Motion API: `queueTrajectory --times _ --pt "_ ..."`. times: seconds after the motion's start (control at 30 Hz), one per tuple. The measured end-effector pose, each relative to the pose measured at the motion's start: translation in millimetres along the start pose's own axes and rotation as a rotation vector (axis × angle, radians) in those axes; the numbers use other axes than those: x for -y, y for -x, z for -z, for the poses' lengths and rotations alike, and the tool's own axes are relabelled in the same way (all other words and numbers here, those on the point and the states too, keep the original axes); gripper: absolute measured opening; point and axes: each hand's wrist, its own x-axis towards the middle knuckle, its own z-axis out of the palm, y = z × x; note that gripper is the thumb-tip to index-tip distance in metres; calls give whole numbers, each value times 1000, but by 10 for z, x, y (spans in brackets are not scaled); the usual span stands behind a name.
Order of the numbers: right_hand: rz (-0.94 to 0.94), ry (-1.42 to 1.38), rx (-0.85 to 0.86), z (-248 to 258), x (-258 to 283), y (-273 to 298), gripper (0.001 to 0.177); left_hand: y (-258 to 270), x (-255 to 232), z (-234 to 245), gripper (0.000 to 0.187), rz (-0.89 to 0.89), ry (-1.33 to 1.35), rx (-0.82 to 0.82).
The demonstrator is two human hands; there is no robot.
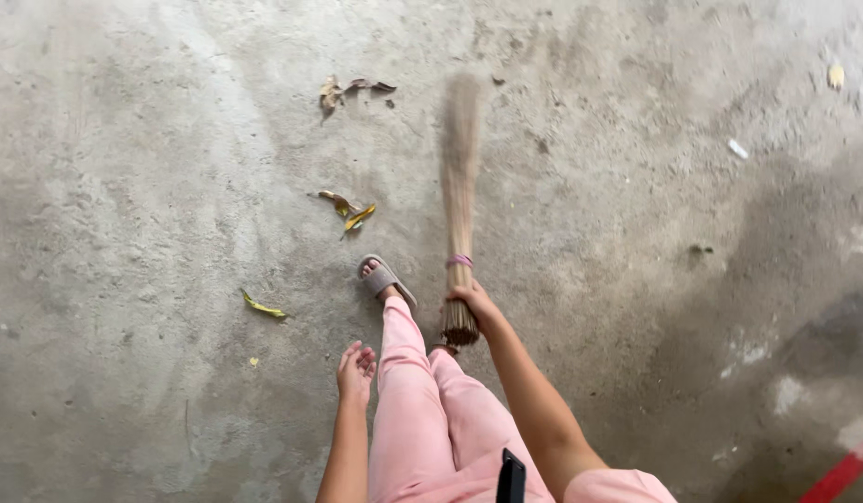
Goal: The person picks up a pink object by hand and then uses a broom made of sticks to sweep debris across a concrete floor.
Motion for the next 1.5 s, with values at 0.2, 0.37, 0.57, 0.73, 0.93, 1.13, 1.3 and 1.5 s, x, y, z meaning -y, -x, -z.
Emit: queueTrajectory --times 0.2,0.37,0.57,0.73,0.93,1.13,1.3,1.5 --pt "-139 -362 -105 -499 301 -507 32 -185 -262 -115 33 73 51 -35" --pt "-283 -113 116 -1716 853 -1383 37 -433 -699 -218 32 55 -21 7" --pt "-230 321 312 -2643 1659 -2075 44 -773 -1303 -128 32 -13 76 -66" --pt "-44 633 393 -2438 1466 -1615 59 -831 -1470 -3 34 -23 289 -78" --pt "-814 655 458 -1473 1652 -892 51 -735 -1291 -158 35 52 482 -201" --pt "-829 899 179 -1298 3262 -1428 49 -614 -991 -580 36 -34 611 -308" --pt "-563 1034 284 -2190 4598 -2406 51 -645 -620 -1366 31 -44 840 -343" --pt "-217 1364 240 -3101 4168 -2791 48 -538 -387 -2093 24 24 893 -346"
